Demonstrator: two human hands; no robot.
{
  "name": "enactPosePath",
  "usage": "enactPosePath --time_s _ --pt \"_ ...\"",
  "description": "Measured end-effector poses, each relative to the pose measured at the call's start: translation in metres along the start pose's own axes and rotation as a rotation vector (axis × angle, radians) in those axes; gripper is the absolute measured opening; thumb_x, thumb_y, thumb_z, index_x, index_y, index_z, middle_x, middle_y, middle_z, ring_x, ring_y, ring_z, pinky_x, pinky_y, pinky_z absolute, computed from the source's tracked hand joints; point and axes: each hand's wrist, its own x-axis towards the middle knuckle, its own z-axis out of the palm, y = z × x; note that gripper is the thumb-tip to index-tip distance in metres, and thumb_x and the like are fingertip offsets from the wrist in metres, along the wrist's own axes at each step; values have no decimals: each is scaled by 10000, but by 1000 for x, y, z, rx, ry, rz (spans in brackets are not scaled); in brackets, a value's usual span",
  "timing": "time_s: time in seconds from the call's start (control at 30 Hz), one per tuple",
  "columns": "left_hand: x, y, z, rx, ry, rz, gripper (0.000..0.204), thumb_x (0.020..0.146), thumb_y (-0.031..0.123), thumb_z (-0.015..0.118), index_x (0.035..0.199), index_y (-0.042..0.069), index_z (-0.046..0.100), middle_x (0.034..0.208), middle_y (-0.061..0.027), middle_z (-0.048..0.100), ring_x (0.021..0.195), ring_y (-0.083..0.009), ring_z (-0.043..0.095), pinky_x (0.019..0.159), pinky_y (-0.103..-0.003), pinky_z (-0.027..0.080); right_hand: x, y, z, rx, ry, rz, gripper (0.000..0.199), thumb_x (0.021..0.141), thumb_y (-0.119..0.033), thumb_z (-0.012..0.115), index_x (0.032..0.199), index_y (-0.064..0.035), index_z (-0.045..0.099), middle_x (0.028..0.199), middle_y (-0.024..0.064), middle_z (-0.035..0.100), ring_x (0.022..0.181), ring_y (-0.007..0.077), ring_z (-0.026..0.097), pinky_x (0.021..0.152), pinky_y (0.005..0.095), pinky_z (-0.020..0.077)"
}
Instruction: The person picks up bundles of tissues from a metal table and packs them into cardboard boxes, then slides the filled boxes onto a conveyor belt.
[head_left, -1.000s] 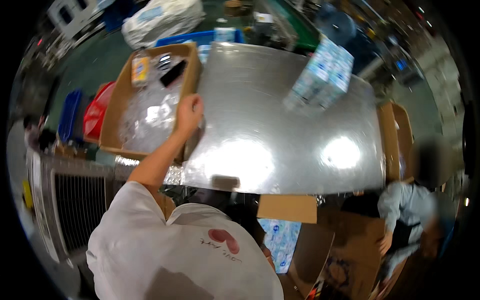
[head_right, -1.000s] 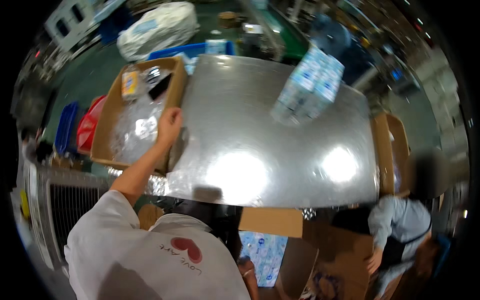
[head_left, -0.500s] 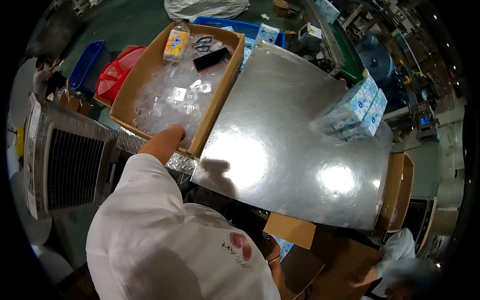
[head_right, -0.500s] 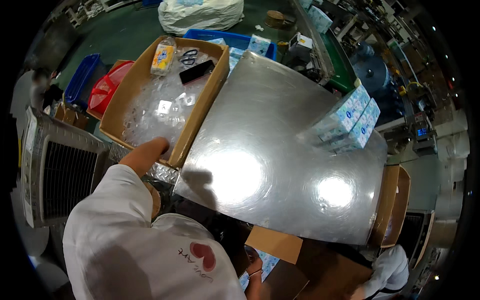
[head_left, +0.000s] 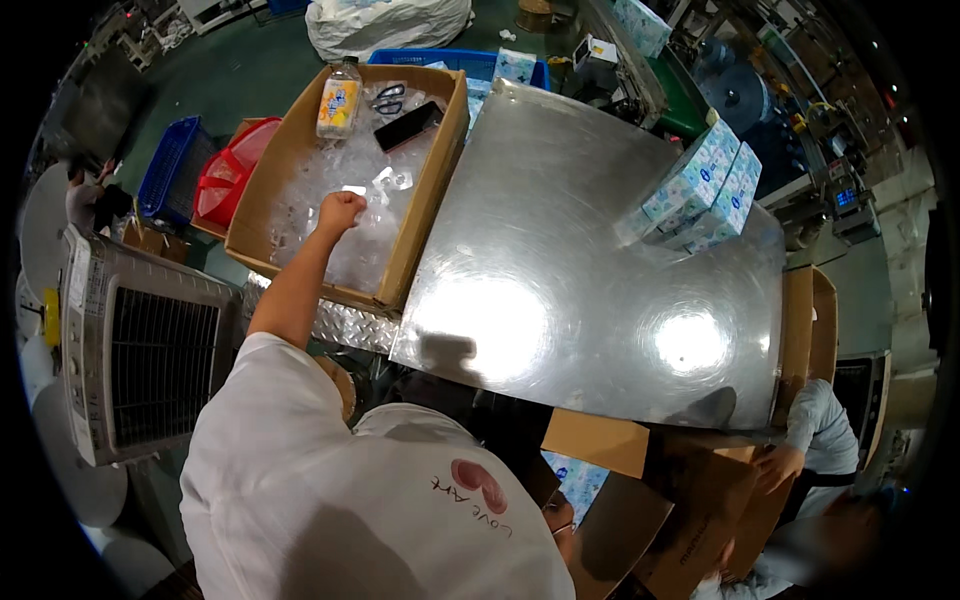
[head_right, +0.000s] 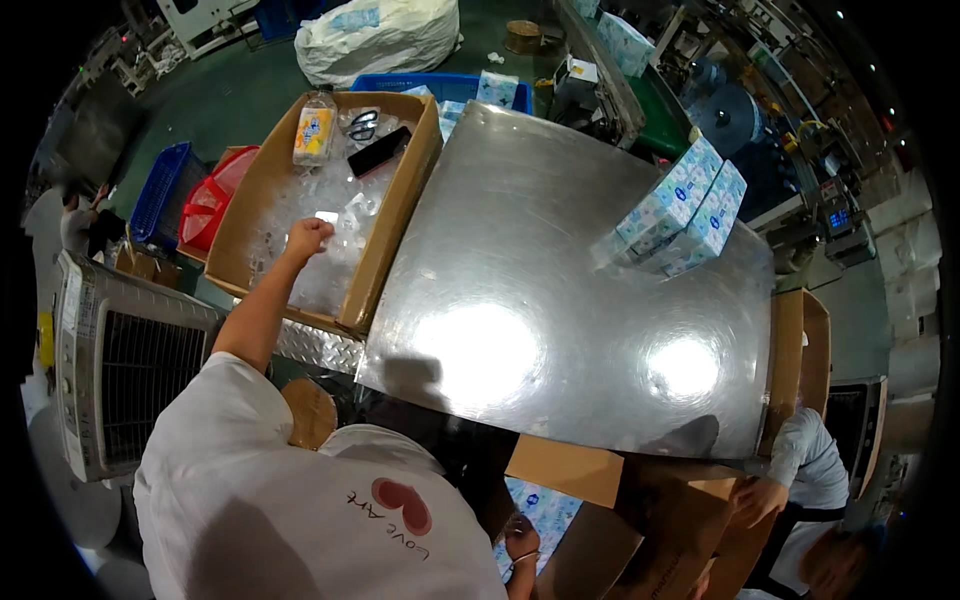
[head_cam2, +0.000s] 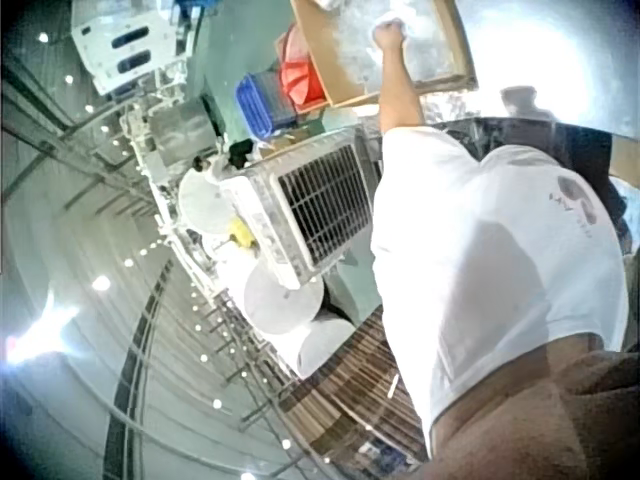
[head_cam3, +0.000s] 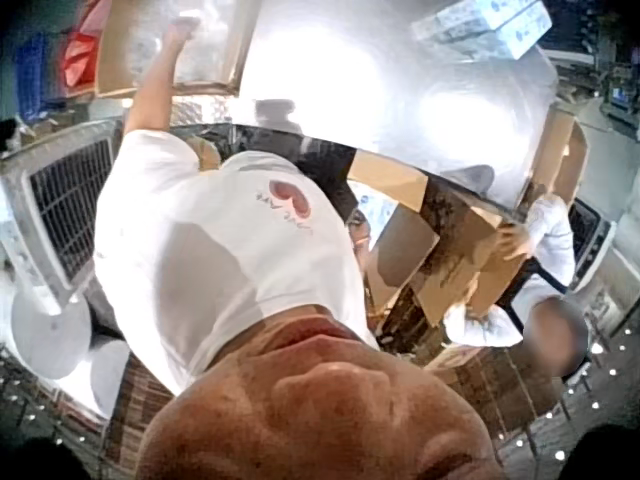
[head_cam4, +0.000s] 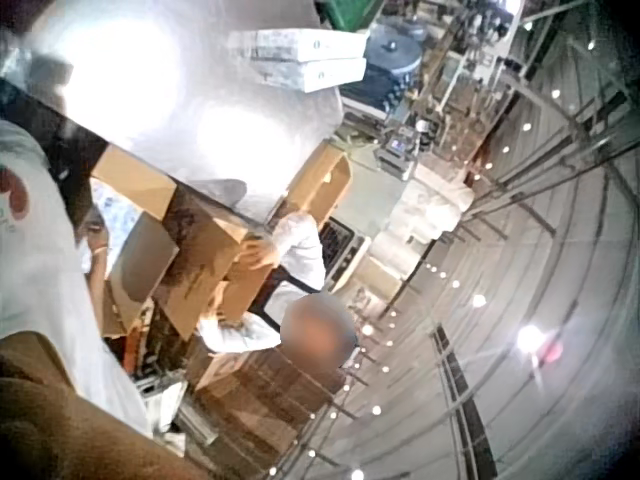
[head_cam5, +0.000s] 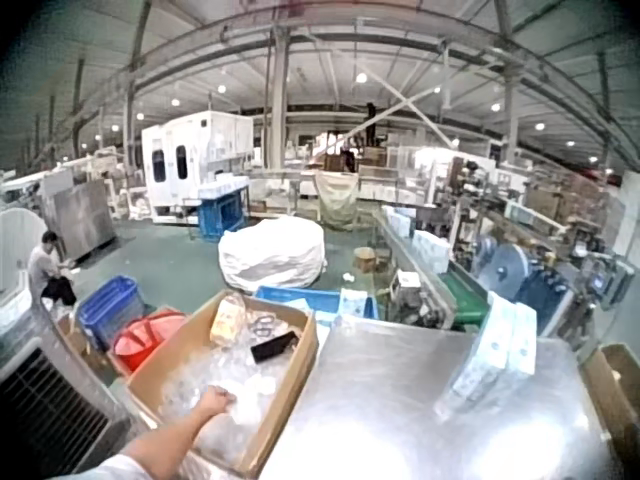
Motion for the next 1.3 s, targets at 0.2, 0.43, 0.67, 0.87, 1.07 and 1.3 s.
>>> enactPosePath --time_s 0.2,0.43,0.67,0.87,1.07,1.3 --pt "-47 65 1 -569 -93 61 99 824 225 618 876 142 602 750 53 579 641 -59 504 552 -232 426 6 -25 -8 283 17 248 334 785 -118 597 1099 -12 560 887 182 648 777 255 651 641 328 507" --pt "-184 157 116 -713 -519 148 134 858 179 578 929 65 586 829 -10 619 707 -90 556 631 -235 452 8 -58 -19 226 168 126 413 798 -205 628 1118 39 532 926 179 637 805 227 637 705 310 499" --pt "-390 157 235 -341 -1079 339 157 872 119 549 923 -16 609 825 -23 617 775 -61 533 682 -211 436 -5 -210 -121 1223 539 -8 398 857 -106 565 1216 14 442 1033 98 573 918 189 570 783 327 496" --pt "-461 125 267 -253 -1407 259 138 850 108 568 869 -25 603 749 4 579 700 -47 510 627 -197 415 -54 -176 -102 1152 892 208 209 892 -148 517 963 46 548 692 85 593 514 148 559 502 255 482" --pt "-449 105 274 -30 -1587 228 163 865 140 550 896 -13 599 805 -33 609 717 -84 538 659 -219 443 -99 -126 -68 1424 839 398 311 922 -158 444 1165 34 465 639 131 592 443 180 549 410 269 460" --pt "-398 132 256 -86 -1393 248 166 869 162 558 910 8 605 867 -48 622 787 -104 574 694 -249 487 -129 -58 -50 1208 813 665 179 894 -180 508 835 -12 491 617 119 605 380 160 508 349 261 400"
